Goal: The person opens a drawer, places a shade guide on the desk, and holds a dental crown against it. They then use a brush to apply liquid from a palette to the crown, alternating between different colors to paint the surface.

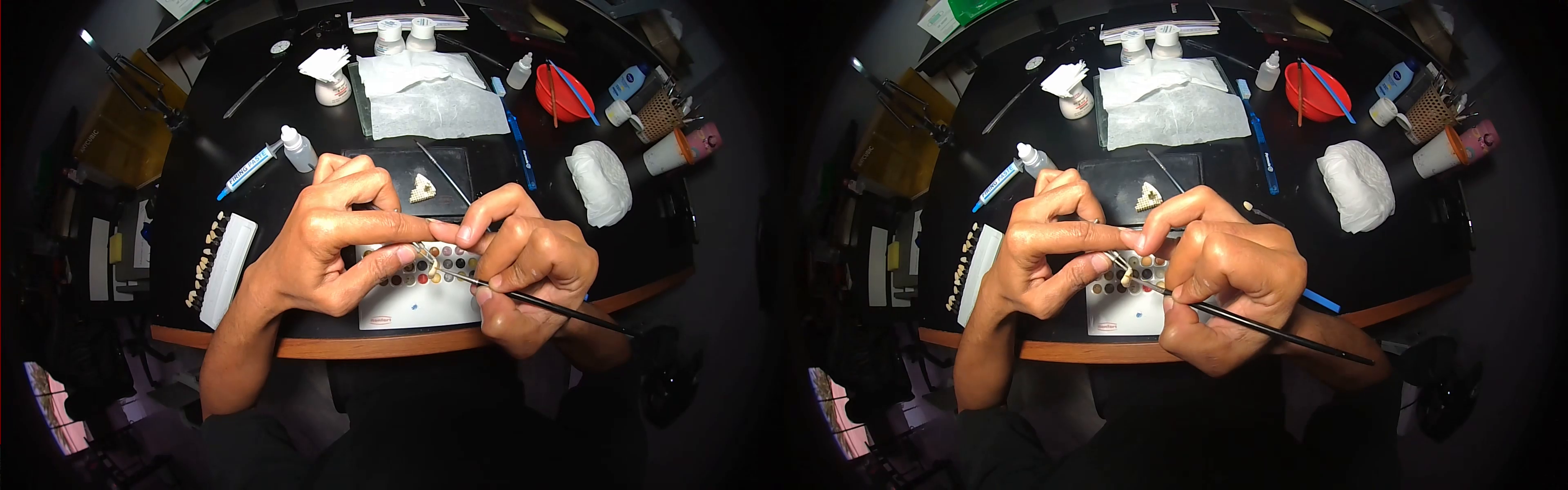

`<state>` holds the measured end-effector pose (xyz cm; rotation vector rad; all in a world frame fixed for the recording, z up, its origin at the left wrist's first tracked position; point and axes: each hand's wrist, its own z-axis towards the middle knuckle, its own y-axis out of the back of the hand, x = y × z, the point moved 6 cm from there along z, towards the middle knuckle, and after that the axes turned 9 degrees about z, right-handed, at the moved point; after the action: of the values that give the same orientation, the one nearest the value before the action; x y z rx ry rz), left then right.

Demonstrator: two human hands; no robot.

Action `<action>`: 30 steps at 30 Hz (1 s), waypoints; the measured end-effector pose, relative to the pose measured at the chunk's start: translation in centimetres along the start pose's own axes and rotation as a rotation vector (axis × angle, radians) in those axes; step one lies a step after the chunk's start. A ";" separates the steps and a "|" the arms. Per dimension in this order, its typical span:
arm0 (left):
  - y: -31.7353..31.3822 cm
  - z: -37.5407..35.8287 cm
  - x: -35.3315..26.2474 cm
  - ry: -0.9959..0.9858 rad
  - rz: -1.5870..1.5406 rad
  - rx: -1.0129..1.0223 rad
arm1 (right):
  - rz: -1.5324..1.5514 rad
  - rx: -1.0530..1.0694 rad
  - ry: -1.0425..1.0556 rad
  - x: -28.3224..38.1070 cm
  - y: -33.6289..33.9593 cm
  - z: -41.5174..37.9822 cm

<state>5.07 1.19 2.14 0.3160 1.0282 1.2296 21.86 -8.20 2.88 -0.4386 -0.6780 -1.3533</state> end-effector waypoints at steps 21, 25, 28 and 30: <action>-0.7 -0.2 0.8 0.043 -0.163 0.036 | 0.035 -0.042 0.023 -0.2 0.2 -0.2; -0.7 -0.1 0.7 0.035 -0.165 0.035 | 0.051 -0.050 0.001 -0.3 0.3 -0.4; -0.9 -0.2 0.9 0.077 -0.218 0.024 | 0.064 -0.091 -0.015 -0.1 0.2 -0.5; -1.0 -0.2 1.0 0.115 -0.227 -0.002 | 0.013 -0.100 0.008 0.2 0.2 -0.3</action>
<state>5.53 1.64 0.82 0.1232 1.1291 1.0523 22.18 -8.53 2.83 -0.5168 -0.6016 -1.3799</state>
